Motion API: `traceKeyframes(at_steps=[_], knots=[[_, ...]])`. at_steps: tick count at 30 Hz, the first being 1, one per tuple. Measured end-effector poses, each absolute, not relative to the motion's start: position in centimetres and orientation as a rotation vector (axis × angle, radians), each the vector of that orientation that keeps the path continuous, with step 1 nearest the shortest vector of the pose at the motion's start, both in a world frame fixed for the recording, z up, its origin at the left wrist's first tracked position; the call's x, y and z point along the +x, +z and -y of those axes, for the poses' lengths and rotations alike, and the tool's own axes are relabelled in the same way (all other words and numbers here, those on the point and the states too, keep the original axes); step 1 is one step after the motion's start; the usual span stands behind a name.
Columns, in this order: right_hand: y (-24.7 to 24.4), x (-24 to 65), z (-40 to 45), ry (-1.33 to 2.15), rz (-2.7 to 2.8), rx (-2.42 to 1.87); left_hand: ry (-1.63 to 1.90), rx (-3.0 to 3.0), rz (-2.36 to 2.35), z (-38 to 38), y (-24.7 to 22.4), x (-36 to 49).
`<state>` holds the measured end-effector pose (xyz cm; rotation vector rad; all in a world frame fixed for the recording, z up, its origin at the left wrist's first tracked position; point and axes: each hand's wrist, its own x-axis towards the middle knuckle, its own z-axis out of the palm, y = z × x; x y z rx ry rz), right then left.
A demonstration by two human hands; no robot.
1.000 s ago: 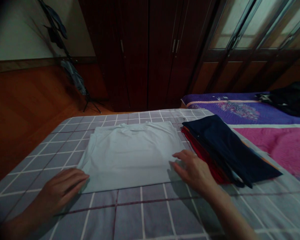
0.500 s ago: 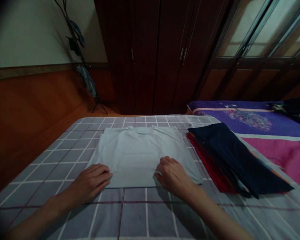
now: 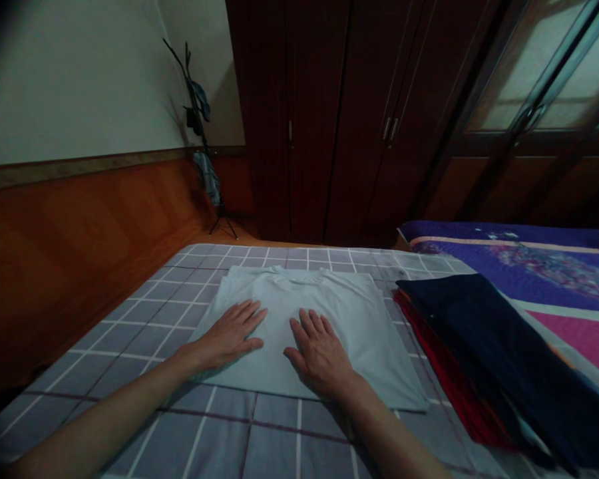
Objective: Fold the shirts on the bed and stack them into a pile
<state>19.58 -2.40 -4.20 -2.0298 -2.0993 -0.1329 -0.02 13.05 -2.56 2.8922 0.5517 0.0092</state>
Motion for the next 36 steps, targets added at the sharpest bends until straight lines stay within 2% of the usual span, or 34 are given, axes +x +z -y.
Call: traceKeyframes(at_steps=[8, 13, 18, 26, 36], knots=[[-4.7, 19.9, 2.2, -0.167, 2.128, -2.093, 0.076, 2.833, -0.762, -17.9, -3.7, -0.1], [-5.2, 20.0, 2.1, -0.225, 2.135, -2.088, 0.475, 2.759, -1.234, -21.9, -3.0, -0.2], [-5.2, 19.9, 2.0, -0.252, 2.141, -2.084, 0.454, 2.613, -1.523, -26.2, -1.8, 0.5], [-6.0, 20.3, 2.0, -0.334, 2.133, -2.043, 0.296, 2.523, -1.462, -27.8, -1.9, 2.3], [-6.8, 20.7, 1.8, -0.465, 2.118, -1.967, 0.618, 2.347, -1.204, -28.0, -1.7, 2.8]])
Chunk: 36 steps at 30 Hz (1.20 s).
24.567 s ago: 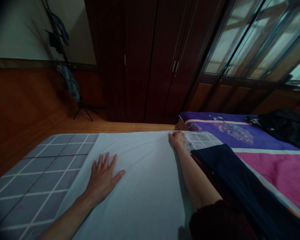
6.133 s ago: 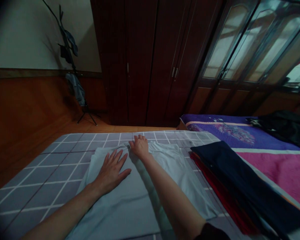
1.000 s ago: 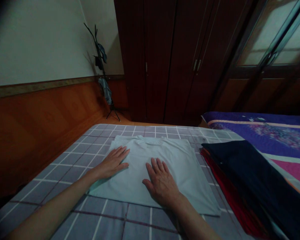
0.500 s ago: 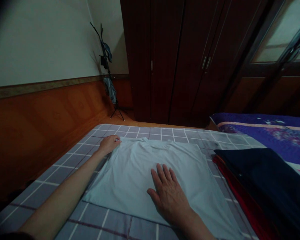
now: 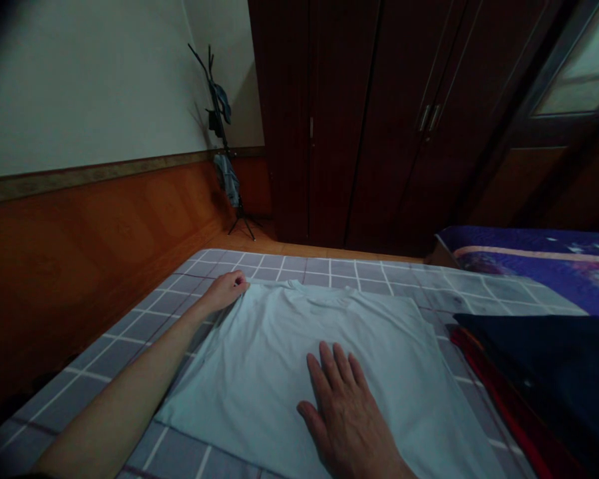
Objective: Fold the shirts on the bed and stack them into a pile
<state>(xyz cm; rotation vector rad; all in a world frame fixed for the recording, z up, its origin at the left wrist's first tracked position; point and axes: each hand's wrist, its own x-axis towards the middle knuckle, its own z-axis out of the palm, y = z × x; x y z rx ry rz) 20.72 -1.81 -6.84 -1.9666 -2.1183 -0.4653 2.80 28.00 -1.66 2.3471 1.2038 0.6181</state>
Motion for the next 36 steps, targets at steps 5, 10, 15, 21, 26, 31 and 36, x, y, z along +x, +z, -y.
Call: traceKeyframes(at_steps=[5, 10, 15, 21, 26, 31, 36], knots=[[-6.8, 20.8, 1.8, -0.490, 2.118, -1.944, 0.738, 2.127, -1.135, -27.9, -1.8, 3.1], [-6.5, 20.8, 1.8, -0.526, 2.124, -1.937, 0.728, 2.039, -1.174, -27.6, -2.0, 3.1], [-6.5, 20.9, 1.8, -0.557, 2.141, -1.927, 0.688, 2.165, -1.380, -28.0, -1.7, 2.2], [-6.7, 21.0, 1.7, -0.530, 2.138, -1.934, 0.405, 2.353, -1.450, -27.3, -1.1, 1.8], [-6.6, 21.0, 1.6, -0.487, 2.140, -1.947, 0.333, 2.366, -1.452, -27.1, -1.3, 2.0], [-6.6, 21.0, 1.6, -0.493, 2.136, -1.937, 0.402, 2.271, -1.422, -27.4, -1.8, 2.2], [-6.6, 20.9, 1.6, -0.497, 2.136, -1.944, 0.465, 2.024, -1.293, -26.8, -1.8, 2.9]])
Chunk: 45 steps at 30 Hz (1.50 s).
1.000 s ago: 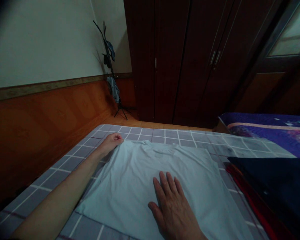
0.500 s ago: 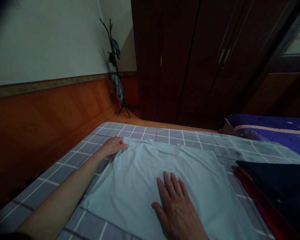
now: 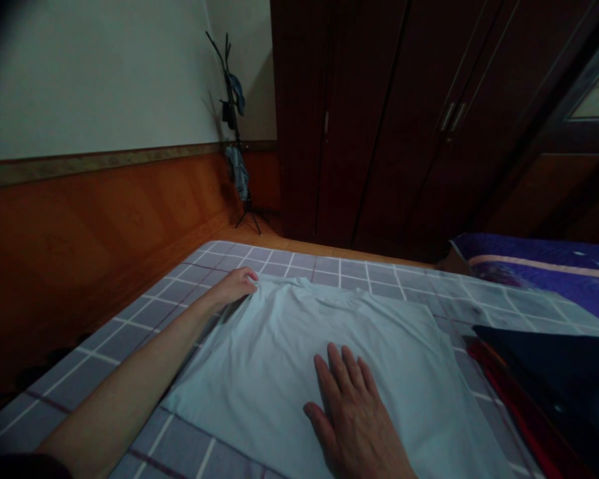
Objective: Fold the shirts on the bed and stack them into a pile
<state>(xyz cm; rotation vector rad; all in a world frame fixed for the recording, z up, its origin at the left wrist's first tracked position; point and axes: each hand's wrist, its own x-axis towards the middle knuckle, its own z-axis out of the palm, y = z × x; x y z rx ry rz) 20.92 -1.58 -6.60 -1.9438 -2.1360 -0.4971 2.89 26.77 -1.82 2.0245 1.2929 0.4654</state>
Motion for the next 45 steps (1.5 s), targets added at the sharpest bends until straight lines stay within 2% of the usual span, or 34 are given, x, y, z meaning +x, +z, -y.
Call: traceKeyframes(at_steps=[10, 23, 30, 36, 45], knots=[[-6.5, 21.0, 1.7, -0.516, 2.148, -1.952, 0.495, 1.601, -1.164, -26.3, -2.3, 2.8], [-6.1, 20.7, 1.9, -0.403, 2.130, -2.007, 0.633, 1.635, -1.163, -25.6, -2.5, 2.4], [-6.0, 20.6, 1.9, -0.390, 2.126, -2.015, 0.655, 1.834, -1.165, -26.0, -3.2, 2.8], [-5.7, 20.5, 1.9, -0.380, 2.139, -2.007, 0.699, 2.234, -1.205, -26.0, -3.9, 3.0], [-5.4, 20.2, 1.7, -0.323, 2.143, -2.028, 0.487, 2.695, -1.080, -24.6, -4.0, 2.3]])
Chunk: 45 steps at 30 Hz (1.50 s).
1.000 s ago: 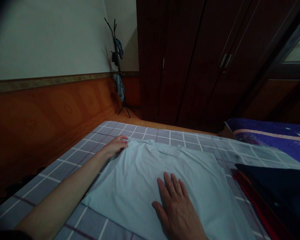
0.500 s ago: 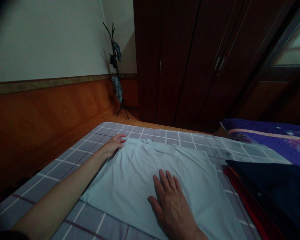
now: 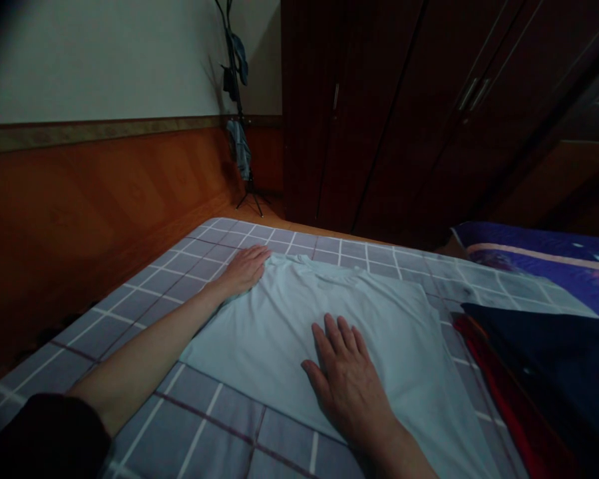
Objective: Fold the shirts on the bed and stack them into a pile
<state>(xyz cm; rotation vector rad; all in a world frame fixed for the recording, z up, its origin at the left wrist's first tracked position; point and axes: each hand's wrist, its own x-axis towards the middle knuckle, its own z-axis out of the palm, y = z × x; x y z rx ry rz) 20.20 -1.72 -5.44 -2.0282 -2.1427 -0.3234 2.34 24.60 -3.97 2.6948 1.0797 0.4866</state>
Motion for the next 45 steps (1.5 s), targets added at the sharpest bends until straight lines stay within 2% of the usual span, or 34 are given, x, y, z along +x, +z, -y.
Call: traceKeyframes(at_steps=[3, 8, 16, 22, 33, 40, 45], knots=[[-5.1, 20.1, 1.8, -0.282, 2.147, -2.048, 0.471, 2.732, -1.144, -24.4, -3.7, 2.5], [-4.9, 20.1, 1.9, -0.257, 2.155, -2.057, 0.267, 2.834, -0.952, -24.4, -3.9, 3.0], [-4.8, 20.1, 2.0, -0.202, 2.166, -2.075, 0.172, 2.856, -1.105, -24.9, -4.5, 2.8], [-4.8, 20.2, 2.1, -0.163, 2.174, -2.084, 0.153, 2.991, -0.609, -22.3, -4.6, 4.8], [-4.0, 20.1, 2.4, -0.042, 2.137, -2.110, 0.195, 2.944, -0.638, -21.9, -4.6, 4.9], [-3.1, 20.0, 2.3, 0.108, 2.100, -2.132, 0.066, 2.954, -0.586, -20.4, -3.4, 5.1], [-2.2, 19.7, 2.3, 0.181, 2.070, -2.170, -0.057, 2.982, -0.531, -16.4, -2.2, 3.7]])
